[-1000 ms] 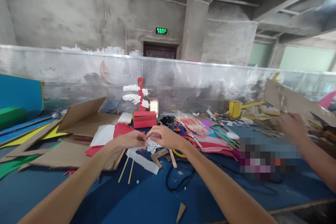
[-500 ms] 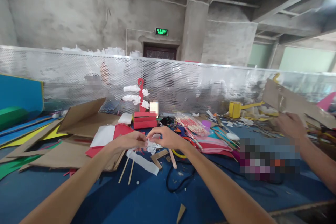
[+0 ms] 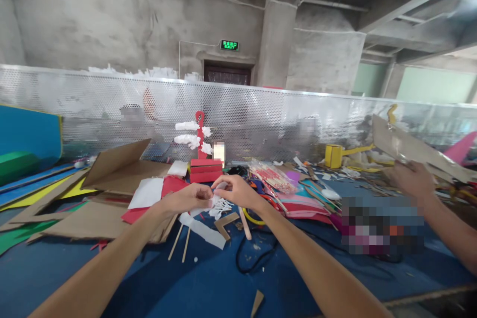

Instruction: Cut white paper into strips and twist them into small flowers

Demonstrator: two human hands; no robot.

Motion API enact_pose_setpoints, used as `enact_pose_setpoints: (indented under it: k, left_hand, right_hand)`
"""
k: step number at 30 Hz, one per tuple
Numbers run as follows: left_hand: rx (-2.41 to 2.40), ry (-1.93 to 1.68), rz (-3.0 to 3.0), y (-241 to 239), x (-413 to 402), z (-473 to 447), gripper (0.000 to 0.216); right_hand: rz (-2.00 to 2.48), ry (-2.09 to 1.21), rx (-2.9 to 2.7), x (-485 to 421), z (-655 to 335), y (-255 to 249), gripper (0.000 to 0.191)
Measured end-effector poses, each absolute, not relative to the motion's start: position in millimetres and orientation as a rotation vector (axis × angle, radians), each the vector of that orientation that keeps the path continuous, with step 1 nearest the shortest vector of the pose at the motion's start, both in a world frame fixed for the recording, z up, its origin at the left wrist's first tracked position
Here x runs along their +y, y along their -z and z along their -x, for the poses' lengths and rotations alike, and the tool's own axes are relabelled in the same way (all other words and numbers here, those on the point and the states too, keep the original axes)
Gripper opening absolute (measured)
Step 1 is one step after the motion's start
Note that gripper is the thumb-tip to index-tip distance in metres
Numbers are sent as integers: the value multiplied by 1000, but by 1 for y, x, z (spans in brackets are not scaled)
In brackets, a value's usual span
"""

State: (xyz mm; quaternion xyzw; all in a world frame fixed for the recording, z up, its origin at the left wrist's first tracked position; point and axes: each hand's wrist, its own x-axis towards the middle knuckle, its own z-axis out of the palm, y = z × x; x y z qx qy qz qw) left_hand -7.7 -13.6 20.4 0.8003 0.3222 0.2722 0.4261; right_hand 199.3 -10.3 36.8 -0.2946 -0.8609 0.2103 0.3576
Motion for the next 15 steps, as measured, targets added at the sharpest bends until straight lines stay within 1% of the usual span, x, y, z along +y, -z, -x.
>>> enact_pose_setpoints:
  k: [6,15]
  left_hand:
    - [743,-766,-2028,-22,-13,6,25]
    - [659,-816,-2005,-27,-22,2,26]
  right_hand:
    - [784,-629,-2125,-7,-200,-38,20]
    - [767,-726,-2073,-2,-199,-36,18]
